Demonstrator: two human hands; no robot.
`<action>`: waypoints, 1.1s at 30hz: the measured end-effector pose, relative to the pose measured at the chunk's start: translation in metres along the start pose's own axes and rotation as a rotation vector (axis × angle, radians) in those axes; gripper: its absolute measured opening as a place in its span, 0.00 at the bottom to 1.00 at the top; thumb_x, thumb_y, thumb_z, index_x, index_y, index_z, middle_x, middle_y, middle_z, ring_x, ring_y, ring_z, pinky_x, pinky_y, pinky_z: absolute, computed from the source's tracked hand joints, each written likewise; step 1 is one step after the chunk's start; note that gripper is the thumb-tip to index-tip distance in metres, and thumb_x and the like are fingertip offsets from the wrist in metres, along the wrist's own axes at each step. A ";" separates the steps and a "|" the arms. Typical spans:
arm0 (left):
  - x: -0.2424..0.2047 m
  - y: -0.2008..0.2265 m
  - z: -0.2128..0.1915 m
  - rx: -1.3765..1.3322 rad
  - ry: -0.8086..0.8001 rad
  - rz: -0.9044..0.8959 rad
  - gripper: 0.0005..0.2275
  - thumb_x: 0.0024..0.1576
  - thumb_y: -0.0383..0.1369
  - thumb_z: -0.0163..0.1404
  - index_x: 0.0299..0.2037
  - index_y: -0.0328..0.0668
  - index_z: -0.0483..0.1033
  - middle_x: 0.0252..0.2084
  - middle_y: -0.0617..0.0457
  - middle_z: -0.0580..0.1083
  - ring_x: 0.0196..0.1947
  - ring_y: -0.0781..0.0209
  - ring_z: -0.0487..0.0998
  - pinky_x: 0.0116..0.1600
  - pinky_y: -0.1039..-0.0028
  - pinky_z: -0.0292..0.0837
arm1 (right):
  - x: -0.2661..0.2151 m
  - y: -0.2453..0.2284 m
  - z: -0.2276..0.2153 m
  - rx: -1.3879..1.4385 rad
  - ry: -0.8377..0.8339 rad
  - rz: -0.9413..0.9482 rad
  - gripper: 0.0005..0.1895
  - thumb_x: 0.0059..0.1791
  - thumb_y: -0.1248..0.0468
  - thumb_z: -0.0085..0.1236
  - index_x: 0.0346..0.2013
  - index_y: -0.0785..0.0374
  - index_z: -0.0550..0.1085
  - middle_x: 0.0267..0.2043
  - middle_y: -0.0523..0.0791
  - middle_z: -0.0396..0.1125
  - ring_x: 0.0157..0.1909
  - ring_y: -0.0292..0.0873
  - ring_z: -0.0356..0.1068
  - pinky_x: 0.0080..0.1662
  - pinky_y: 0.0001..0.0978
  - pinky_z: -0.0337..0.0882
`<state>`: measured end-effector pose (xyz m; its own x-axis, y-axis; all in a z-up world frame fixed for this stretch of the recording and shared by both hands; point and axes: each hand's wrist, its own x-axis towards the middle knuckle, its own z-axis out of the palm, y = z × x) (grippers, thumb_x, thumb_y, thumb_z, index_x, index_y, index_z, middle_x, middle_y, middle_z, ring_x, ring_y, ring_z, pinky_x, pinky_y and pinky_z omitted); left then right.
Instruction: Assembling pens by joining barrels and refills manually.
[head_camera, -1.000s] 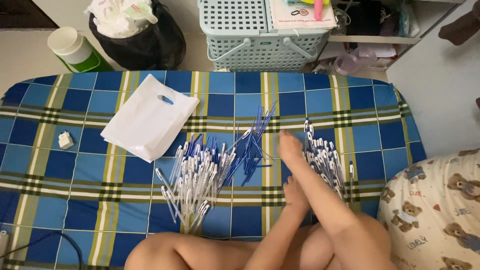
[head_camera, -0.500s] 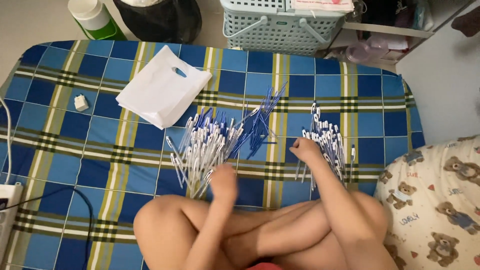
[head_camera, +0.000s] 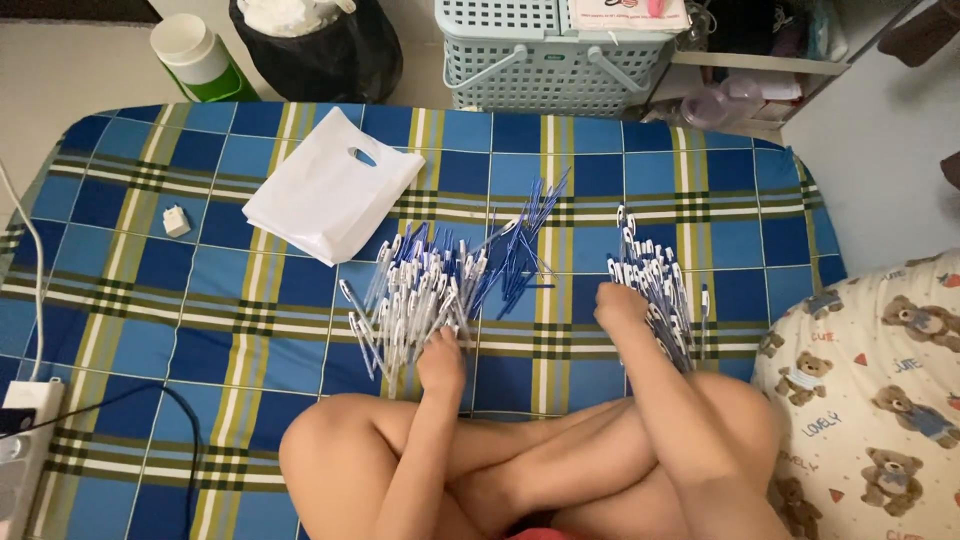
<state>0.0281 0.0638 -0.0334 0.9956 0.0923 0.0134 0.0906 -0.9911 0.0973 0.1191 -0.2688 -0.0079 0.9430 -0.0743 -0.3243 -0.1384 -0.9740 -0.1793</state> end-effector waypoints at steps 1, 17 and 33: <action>0.002 0.001 -0.002 0.002 0.003 0.001 0.07 0.60 0.30 0.54 0.39 0.33 0.74 0.30 0.43 0.75 0.26 0.51 0.80 0.27 0.59 0.80 | -0.006 -0.014 -0.009 0.003 0.003 -0.001 0.07 0.45 0.72 0.58 0.33 0.72 0.82 0.30 0.61 0.74 0.36 0.62 0.75 0.41 0.58 0.76; -0.008 -0.006 -0.022 -0.311 -0.063 -0.269 0.11 0.59 0.33 0.53 0.47 0.35 0.71 0.36 0.41 0.76 0.29 0.45 0.82 0.35 0.54 0.83 | 0.037 -0.093 -0.006 0.115 0.192 -0.147 0.10 0.50 0.61 0.55 0.40 0.60 0.82 0.39 0.53 0.74 0.44 0.60 0.76 0.46 0.58 0.75; -0.026 0.039 -0.051 -1.445 -0.184 -0.287 0.10 0.56 0.35 0.64 0.46 0.44 0.87 0.30 0.48 0.83 0.34 0.66 0.80 0.47 0.71 0.77 | -0.068 -0.083 -0.046 1.057 -0.335 -0.138 0.23 0.48 0.71 0.59 0.56 0.80 0.70 0.34 0.56 0.71 0.29 0.42 0.69 0.31 0.30 0.78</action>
<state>0.0051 0.0274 0.0213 0.9467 0.1415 -0.2892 0.2894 0.0195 0.9570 0.0810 -0.1924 0.0722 0.8628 0.2370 -0.4465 -0.3773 -0.2860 -0.8808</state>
